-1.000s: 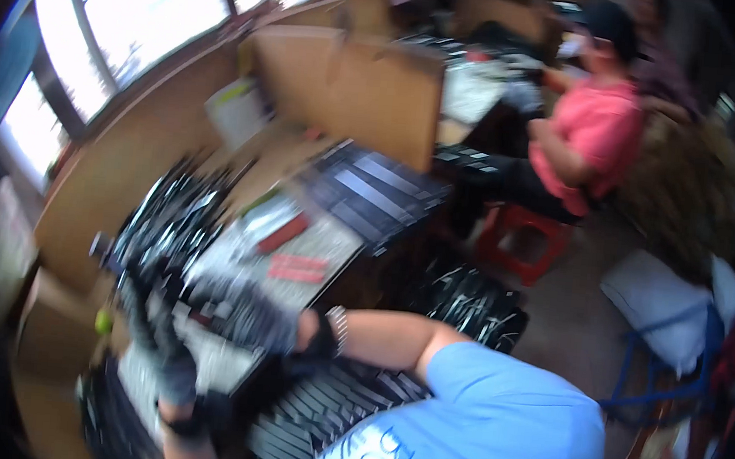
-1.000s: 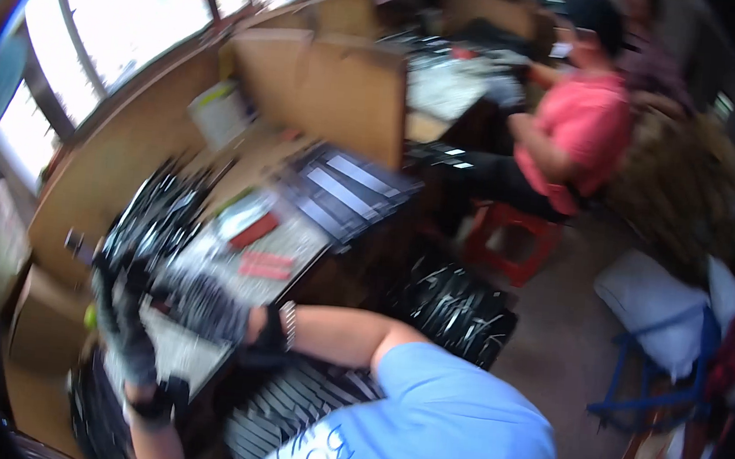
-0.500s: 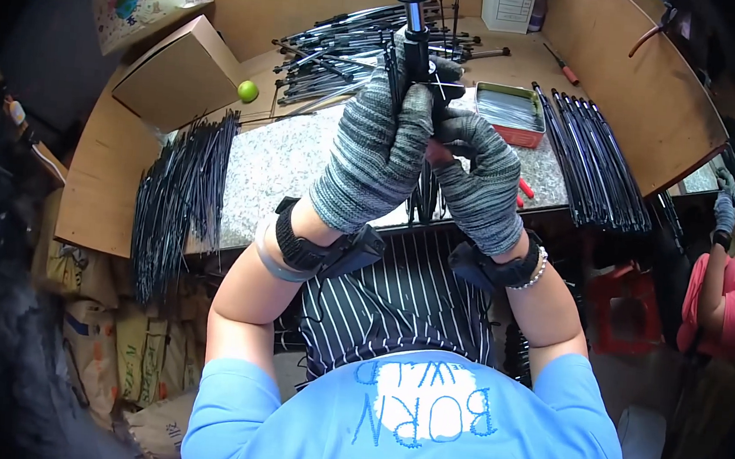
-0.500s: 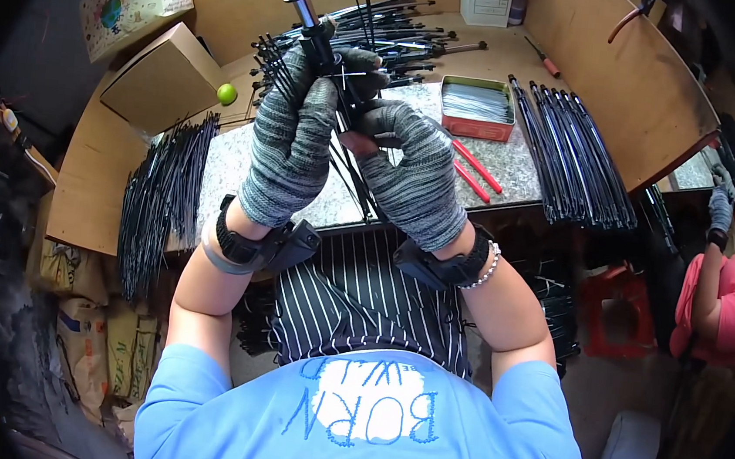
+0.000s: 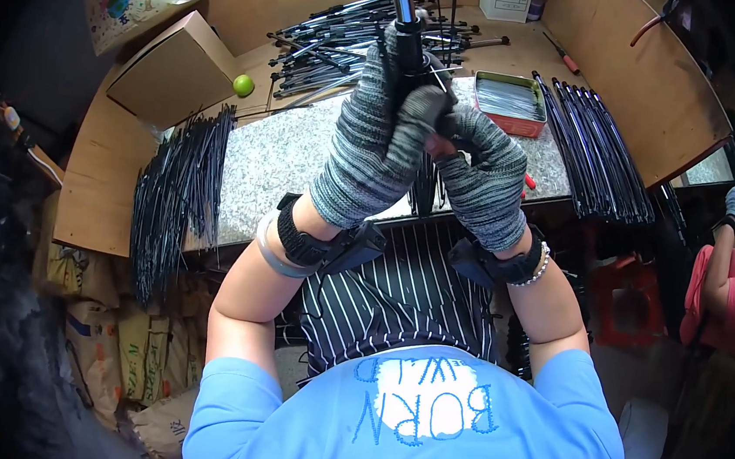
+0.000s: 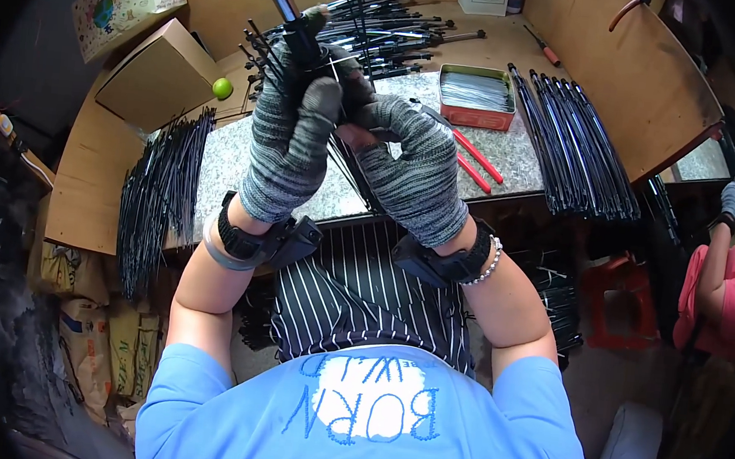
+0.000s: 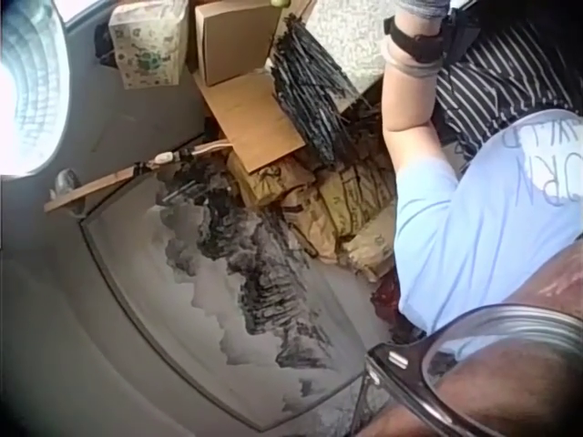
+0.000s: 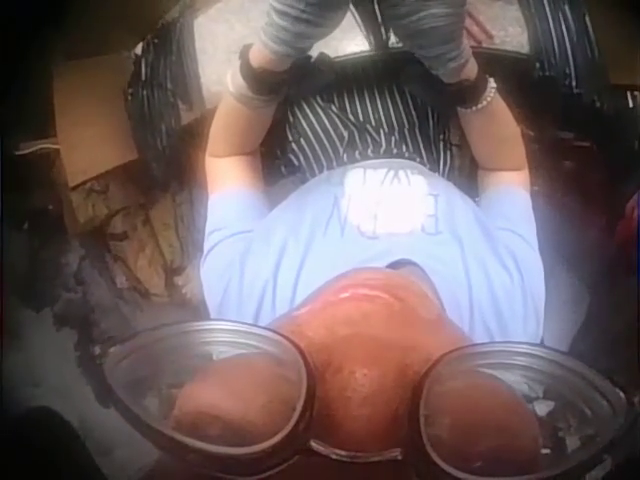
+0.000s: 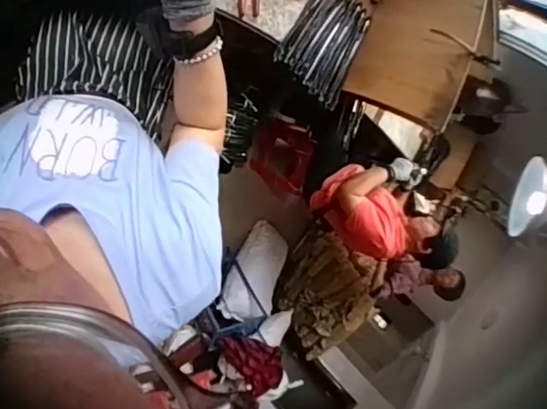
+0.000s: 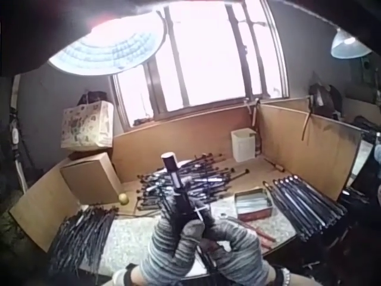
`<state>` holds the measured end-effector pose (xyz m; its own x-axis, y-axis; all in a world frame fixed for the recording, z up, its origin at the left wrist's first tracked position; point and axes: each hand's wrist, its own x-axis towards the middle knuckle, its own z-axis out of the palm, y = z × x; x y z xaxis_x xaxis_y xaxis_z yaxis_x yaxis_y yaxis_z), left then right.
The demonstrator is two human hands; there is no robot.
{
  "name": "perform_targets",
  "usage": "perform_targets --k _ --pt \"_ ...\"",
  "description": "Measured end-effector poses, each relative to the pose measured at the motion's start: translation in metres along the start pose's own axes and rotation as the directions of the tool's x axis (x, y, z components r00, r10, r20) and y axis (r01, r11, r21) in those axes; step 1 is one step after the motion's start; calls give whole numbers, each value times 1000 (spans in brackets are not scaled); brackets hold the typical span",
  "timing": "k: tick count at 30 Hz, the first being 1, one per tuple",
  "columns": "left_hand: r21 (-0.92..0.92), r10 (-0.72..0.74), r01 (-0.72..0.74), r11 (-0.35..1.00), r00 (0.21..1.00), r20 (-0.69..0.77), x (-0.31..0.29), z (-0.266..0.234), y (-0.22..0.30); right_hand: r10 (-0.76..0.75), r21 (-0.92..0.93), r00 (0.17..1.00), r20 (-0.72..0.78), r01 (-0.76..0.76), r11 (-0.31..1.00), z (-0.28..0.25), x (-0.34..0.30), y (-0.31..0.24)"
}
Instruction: The person gathers umbrella ribs, threads a wire through the rib hinges, and slides them into the slots of an umbrella runner. They then tighten and trim the wire using pliers before setting the assembled frame aside.
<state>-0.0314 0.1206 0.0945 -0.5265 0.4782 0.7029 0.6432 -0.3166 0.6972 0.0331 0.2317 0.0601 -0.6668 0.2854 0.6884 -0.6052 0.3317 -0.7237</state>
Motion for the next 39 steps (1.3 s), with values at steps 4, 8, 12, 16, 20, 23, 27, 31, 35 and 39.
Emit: perform_targets --k 4,8,12,16,20,23,27,31,35,39 --pt "136 5 0 991 999 -37 -1 1 -3 -104 -65 995 8 104 992 -2 0 2" --pt "100 -7 19 995 993 -118 -8 -3 -5 -170 -153 984 -46 161 975 3 -11 7" --pt "-246 -10 -51 968 971 -241 -16 11 13 227 -18 919 323 -234 972 9 -68 33" --pt "-310 -211 158 937 966 -147 -43 2 30 287 -74 748 599 -305 950 2 -83 37" --pt "-399 -450 412 819 893 0 -60 -1 33 294 -11 660 692 -397 918 -2 -89 31" --pt "-355 -509 470 808 861 -17 -69 -3 35 368 -92 679 636 -407 909 -5 -86 26" --pt "-71 -494 489 869 858 -141 -70 -1 36 90 -14 959 270 -90 996 -3 -67 5" --pt "69 -438 449 891 889 -136 -82 3 28 -234 -395 948 218 305 867 -5 -27 -41" --pt "245 -258 254 935 966 -19 -95 5 19 -219 -545 901 374 405 734 -8 -29 -37" --pt "290 -468 515 807 856 -219 -109 -7 8 236 -564 878 415 45 824 -36 -42 -19"
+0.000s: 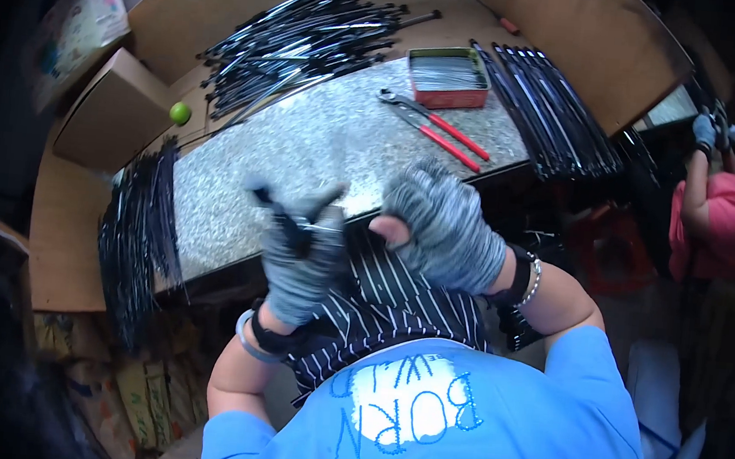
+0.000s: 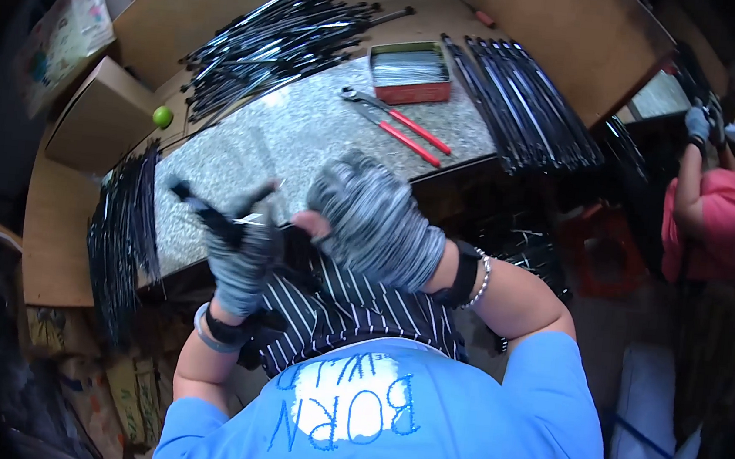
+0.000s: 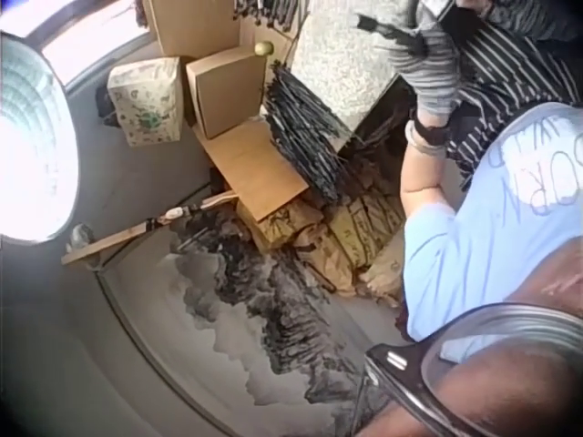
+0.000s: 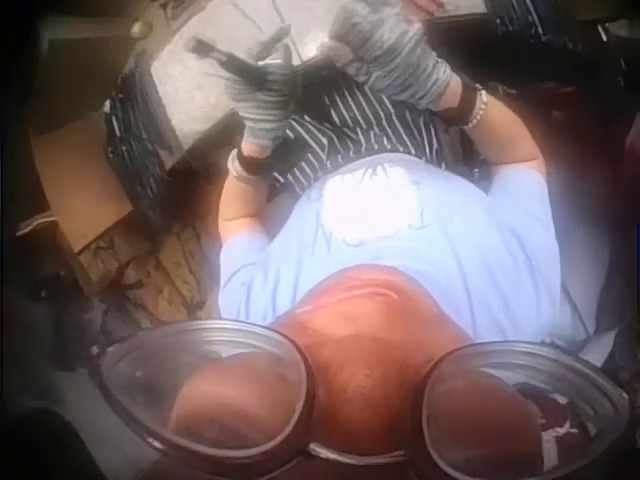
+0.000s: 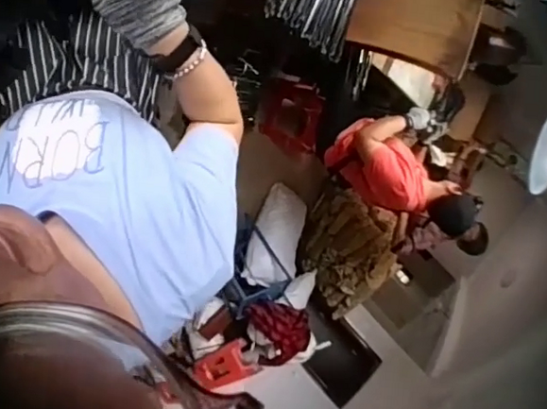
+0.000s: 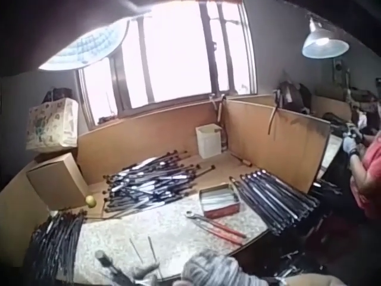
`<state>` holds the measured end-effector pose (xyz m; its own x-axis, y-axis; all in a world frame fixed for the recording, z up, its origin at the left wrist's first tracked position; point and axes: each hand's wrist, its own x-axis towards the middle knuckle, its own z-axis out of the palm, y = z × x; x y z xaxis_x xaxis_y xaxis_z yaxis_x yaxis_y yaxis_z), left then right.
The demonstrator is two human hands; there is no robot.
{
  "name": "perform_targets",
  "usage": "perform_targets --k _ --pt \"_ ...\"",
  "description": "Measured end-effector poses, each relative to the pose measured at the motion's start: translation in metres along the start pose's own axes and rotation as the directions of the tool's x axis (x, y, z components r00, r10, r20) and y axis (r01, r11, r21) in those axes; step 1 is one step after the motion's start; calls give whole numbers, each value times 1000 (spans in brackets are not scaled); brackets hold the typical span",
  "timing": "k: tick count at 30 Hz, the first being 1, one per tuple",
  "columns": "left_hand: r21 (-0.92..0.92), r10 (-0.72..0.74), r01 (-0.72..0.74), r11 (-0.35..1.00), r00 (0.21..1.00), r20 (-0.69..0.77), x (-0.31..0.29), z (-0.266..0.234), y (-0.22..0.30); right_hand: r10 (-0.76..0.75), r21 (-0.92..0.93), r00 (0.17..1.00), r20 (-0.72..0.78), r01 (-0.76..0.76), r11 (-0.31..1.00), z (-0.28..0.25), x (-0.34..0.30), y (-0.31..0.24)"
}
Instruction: The person gathers umbrella ribs, threads a wire through the rib hinges, and slides them into the slots of an umbrella runner. They then tighten and trim the wire using pliers before setting the assembled frame aside.
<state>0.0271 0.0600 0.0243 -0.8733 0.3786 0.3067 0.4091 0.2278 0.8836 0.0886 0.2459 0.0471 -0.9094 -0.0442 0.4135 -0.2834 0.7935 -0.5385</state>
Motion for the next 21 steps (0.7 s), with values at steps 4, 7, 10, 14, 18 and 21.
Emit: perform_targets --k 4,7,10,14,18,21 --pt "-384 -182 195 903 981 70 8 -10 5 101 -448 976 -192 -179 876 18 -4 94" --pt "-97 -39 39 995 999 -2 10 -3 -4 208 -553 974 -88 -222 803 37 2 142" --pt "-161 -111 105 981 993 -28 12 -2 -6 157 -566 980 -123 -199 800 43 2 139" --pt "-177 -173 169 970 985 -9 21 -1 -6 393 142 912 -116 -376 916 18 -25 113" --pt "-309 -142 150 939 989 49 30 0 -3 249 496 968 -36 -199 845 -19 -45 60" --pt "-249 -160 167 954 986 50 30 -6 -14 -7 -111 1000 -15 5 994 -35 -25 21"
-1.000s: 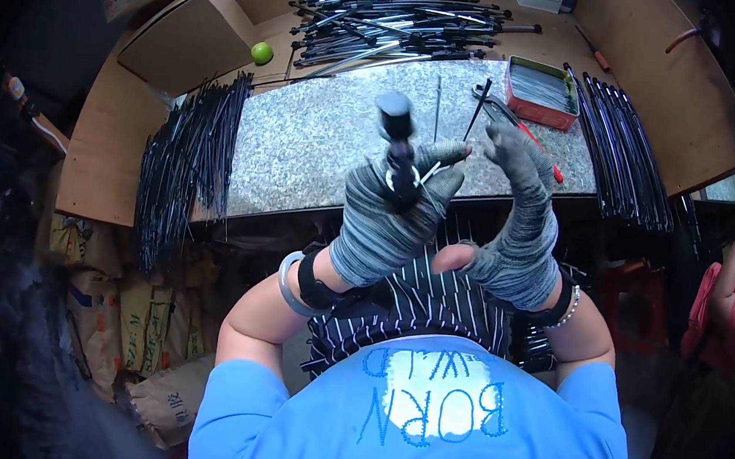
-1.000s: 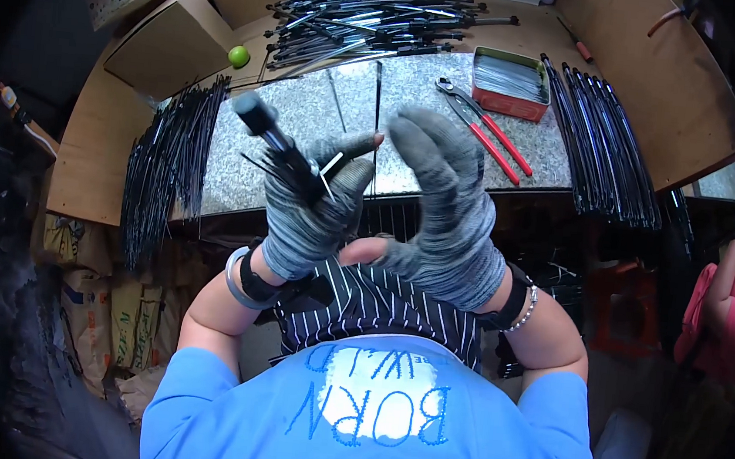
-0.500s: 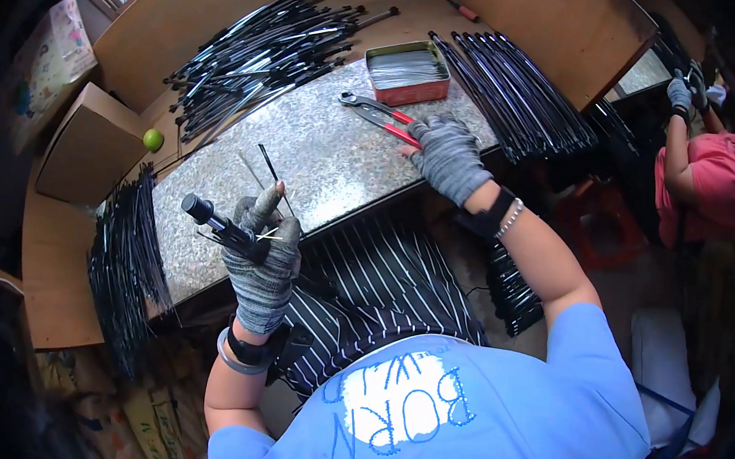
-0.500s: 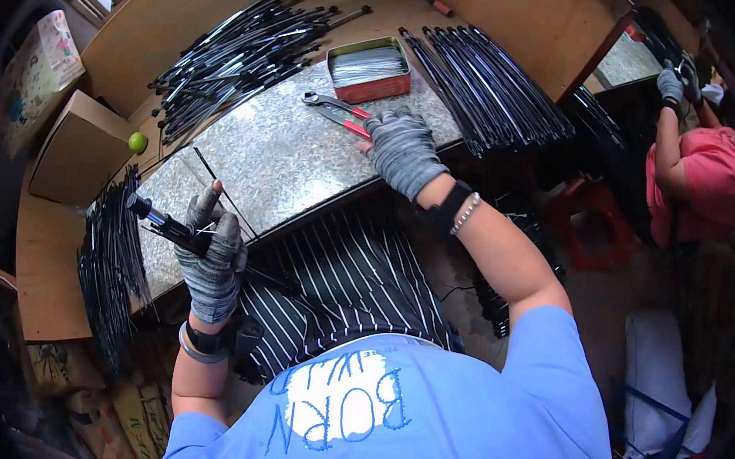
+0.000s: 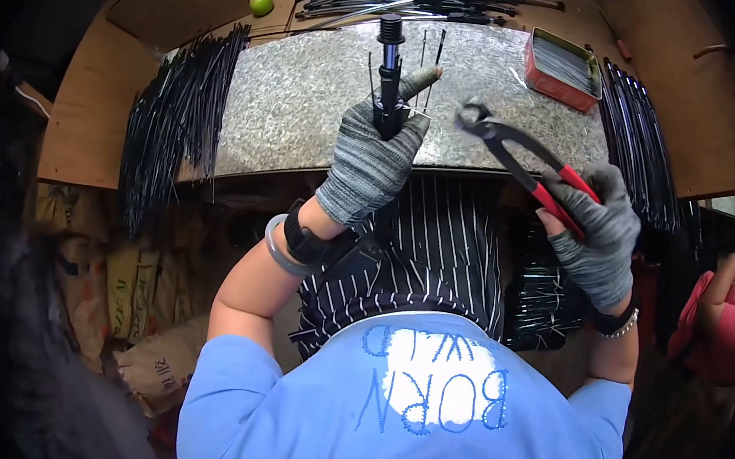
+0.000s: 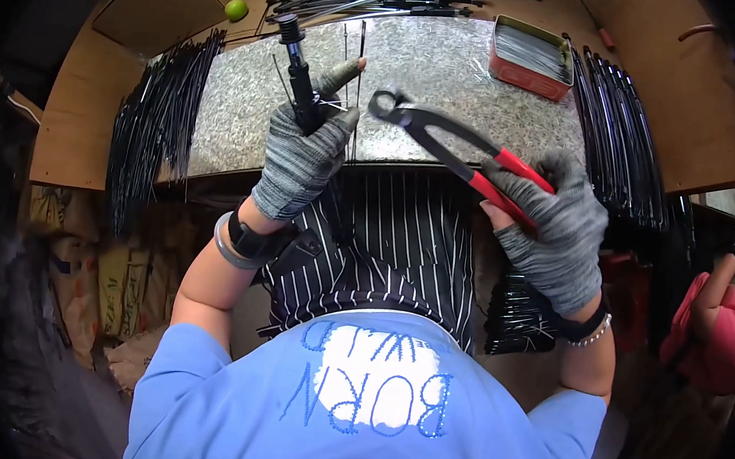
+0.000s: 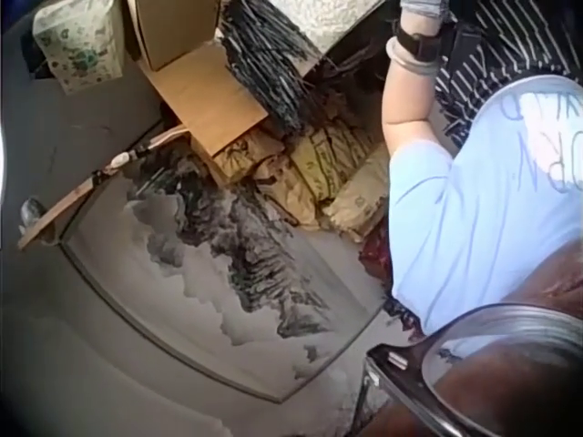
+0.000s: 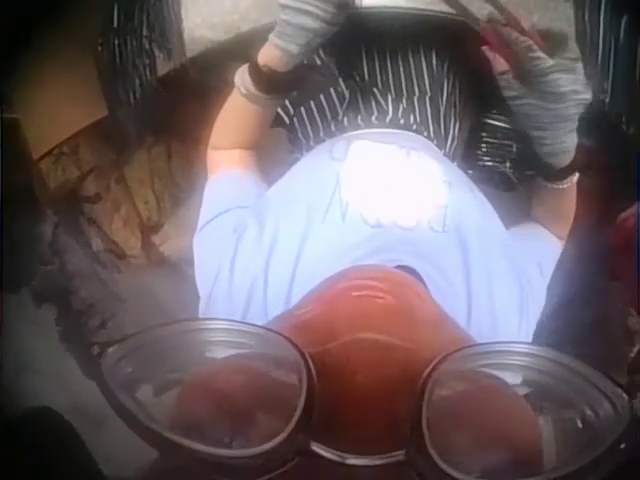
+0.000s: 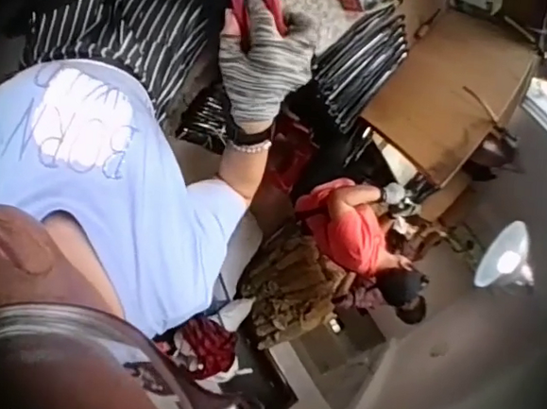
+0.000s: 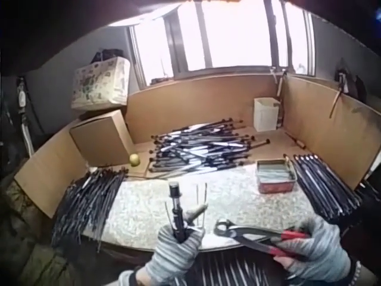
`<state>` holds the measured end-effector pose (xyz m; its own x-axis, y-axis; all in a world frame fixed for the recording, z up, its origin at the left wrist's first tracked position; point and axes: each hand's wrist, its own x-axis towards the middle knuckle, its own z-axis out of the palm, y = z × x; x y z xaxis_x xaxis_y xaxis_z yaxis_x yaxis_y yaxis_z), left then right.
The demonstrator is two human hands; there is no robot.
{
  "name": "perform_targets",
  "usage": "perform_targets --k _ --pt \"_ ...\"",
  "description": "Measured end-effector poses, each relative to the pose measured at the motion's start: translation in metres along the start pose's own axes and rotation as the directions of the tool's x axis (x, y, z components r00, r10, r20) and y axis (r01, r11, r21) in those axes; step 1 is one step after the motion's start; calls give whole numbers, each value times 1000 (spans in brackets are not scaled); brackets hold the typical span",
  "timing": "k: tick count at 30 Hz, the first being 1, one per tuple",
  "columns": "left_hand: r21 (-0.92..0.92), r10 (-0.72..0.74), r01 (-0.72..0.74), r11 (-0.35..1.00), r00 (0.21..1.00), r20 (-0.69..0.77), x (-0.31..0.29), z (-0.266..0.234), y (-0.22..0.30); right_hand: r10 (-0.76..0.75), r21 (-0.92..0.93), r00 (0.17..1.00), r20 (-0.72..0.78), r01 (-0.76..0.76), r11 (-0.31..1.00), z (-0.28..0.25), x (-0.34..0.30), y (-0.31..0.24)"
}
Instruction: The person gathers umbrella ribs, threads a wire through the rib hinges, and slides them into the slots of an umbrella runner. They then tighten and trim the wire using pliers before setting the assembled frame aside.
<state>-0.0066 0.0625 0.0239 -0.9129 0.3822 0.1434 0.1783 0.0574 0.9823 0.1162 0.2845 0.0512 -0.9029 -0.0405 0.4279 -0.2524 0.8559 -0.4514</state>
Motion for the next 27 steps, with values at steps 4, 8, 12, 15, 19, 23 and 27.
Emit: perform_targets --k 4,8,12,15,19,23,27 --pt "11 25 -26 1000 999 32 3 3 -6 -130 -327 991 19 129 936 -7 0 -13" --pt "-57 18 -14 998 998 61 1 3 -5 -210 -383 977 39 209 900 -8 2 -15" --pt "-94 -48 58 994 993 103 -3 0 2 -316 -454 945 82 318 833 -5 1 -16" --pt "-137 -43 63 989 988 147 -5 -3 4 -332 -424 939 86 336 841 -3 -4 -14" --pt "-133 -26 59 989 970 240 -7 -7 4 79 453 509 857 -817 356 -12 -12 -5" --pt "-102 260 -245 964 949 178 -2 -1 -8 -158 627 633 758 -641 442 21 -25 -8" --pt "-88 13 6 996 977 213 -6 -5 3 27 126 994 106 -41 991 31 -21 -17"
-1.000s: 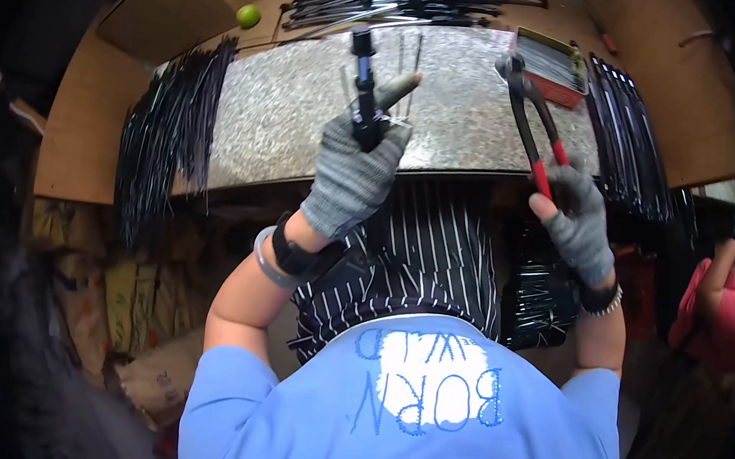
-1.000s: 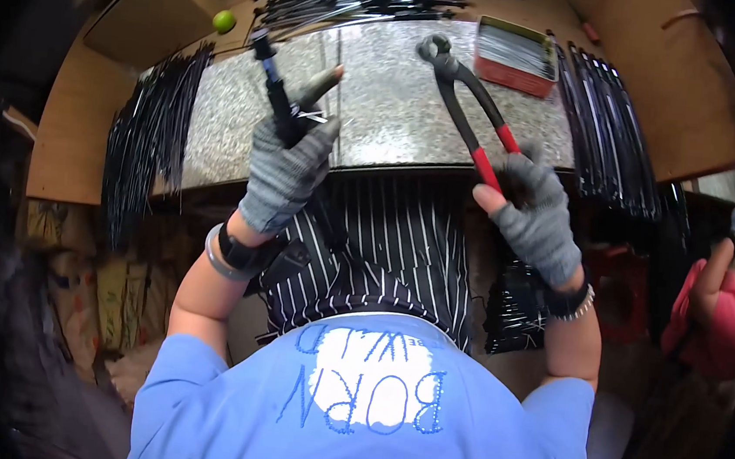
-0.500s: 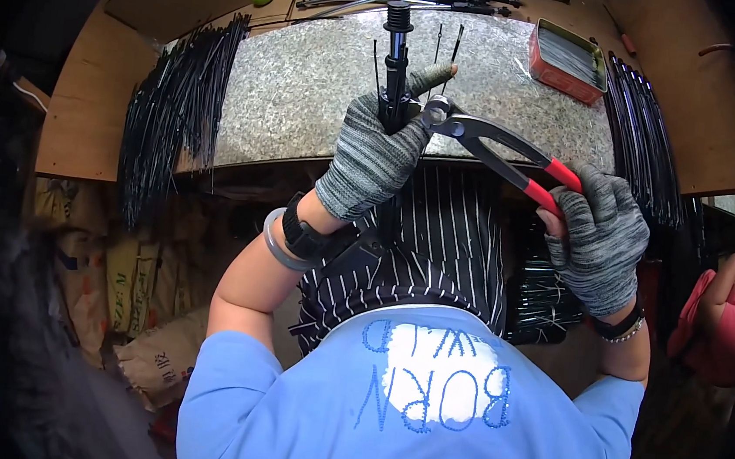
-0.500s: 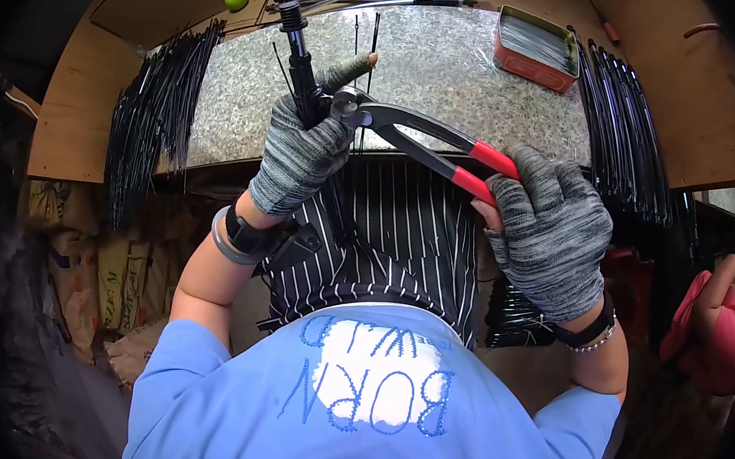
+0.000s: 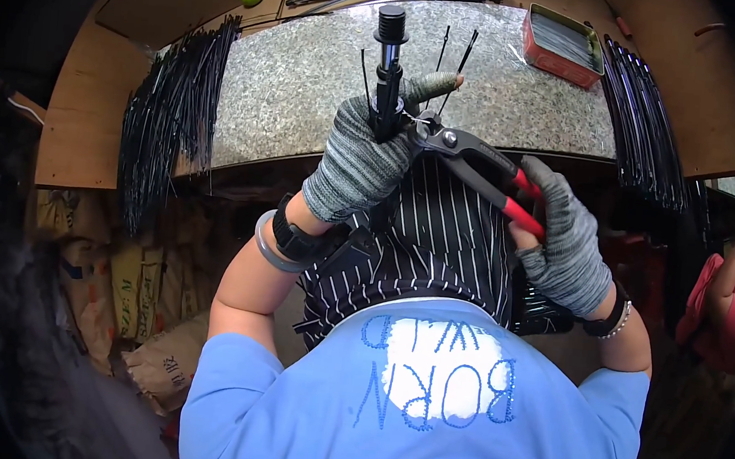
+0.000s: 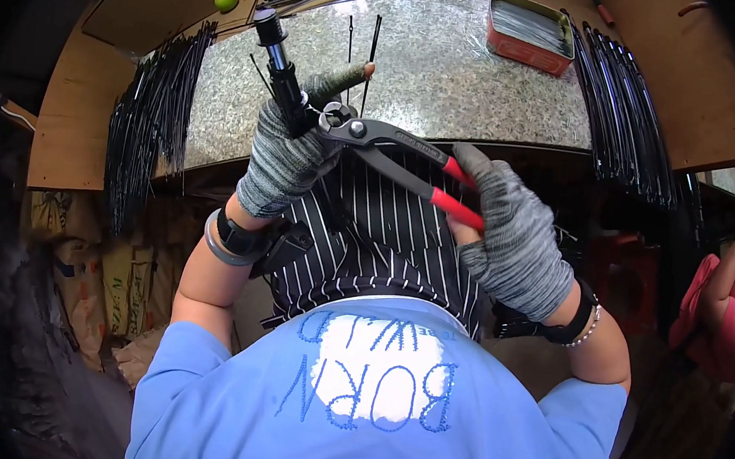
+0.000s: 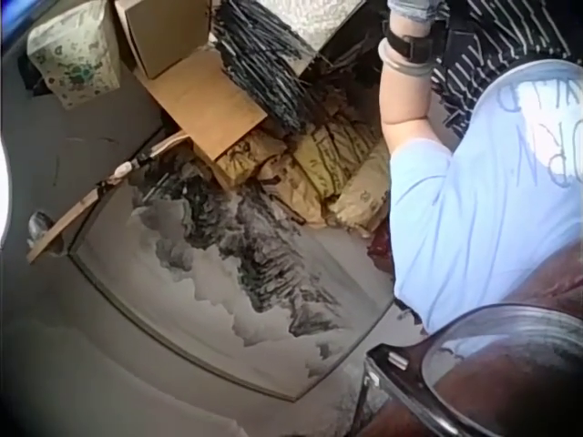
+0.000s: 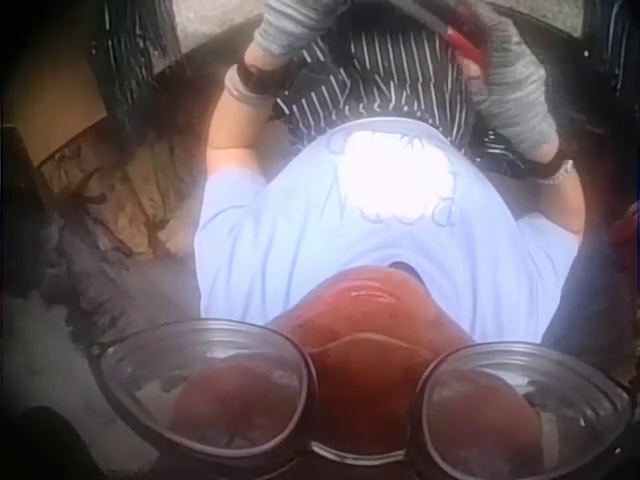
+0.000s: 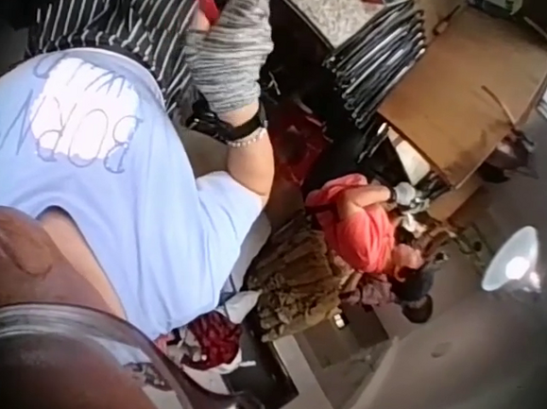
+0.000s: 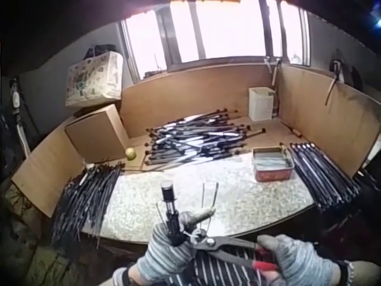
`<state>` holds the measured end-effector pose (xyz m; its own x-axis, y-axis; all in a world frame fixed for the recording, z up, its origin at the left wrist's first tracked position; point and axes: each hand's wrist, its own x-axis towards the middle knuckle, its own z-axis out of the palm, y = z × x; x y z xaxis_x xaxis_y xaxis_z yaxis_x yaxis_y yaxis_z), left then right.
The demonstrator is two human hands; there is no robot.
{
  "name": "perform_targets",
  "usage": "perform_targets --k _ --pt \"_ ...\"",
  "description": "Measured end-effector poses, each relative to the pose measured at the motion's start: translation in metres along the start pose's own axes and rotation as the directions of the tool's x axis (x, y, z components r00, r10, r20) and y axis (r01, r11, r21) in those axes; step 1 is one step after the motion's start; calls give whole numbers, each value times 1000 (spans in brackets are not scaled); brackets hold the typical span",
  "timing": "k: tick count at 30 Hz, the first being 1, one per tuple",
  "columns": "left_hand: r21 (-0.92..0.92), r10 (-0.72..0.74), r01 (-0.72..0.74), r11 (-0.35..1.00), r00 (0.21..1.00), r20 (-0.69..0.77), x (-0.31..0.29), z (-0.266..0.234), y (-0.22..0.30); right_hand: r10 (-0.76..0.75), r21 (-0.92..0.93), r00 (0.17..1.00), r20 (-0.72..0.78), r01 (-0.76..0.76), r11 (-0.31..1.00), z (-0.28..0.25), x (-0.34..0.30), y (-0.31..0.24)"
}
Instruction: The person gathers umbrella ribs, threads a wire through the rib hinges, and slides them into the slots of an umbrella runner. They then tighten and trim the wire using pliers before setting the assembled frame aside.
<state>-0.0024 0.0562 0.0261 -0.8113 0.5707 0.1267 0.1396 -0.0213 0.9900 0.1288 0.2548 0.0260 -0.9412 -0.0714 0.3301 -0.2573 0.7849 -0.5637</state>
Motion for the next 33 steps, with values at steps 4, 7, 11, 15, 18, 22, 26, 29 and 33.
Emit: perform_targets --k 4,7,11,15,18,22,26,29,33 --pt "-15 122 -122 992 992 -19 -2 0 -2 45 536 575 817 -786 307 -31 4 6" --pt "126 27 -34 991 998 52 2 1 3 27 610 797 603 -483 628 -10 3 10" --pt "158 -2 -7 987 998 63 -2 1 -4 -101 123 983 151 83 989 -1 0 20" --pt "-200 -76 78 977 997 20 4 3 -14 -12 501 788 615 -380 778 -14 7 23" --pt "-101 -16 19 995 1000 24 3 5 -6 6 492 611 791 -643 586 -16 11 10" --pt "10 0 0 1000 1000 12 3 6 -9 134 340 854 503 -338 877 -7 9 5" --pt "-111 -75 73 991 997 -15 1 8 -6 -39 366 942 333 -91 926 -7 8 11" --pt "-174 -107 100 980 994 -34 1 10 -3 9 329 872 490 -195 924 -11 13 12" --pt "-126 -70 62 990 996 -59 0 10 -5 18 431 879 476 -252 866 -5 10 15"
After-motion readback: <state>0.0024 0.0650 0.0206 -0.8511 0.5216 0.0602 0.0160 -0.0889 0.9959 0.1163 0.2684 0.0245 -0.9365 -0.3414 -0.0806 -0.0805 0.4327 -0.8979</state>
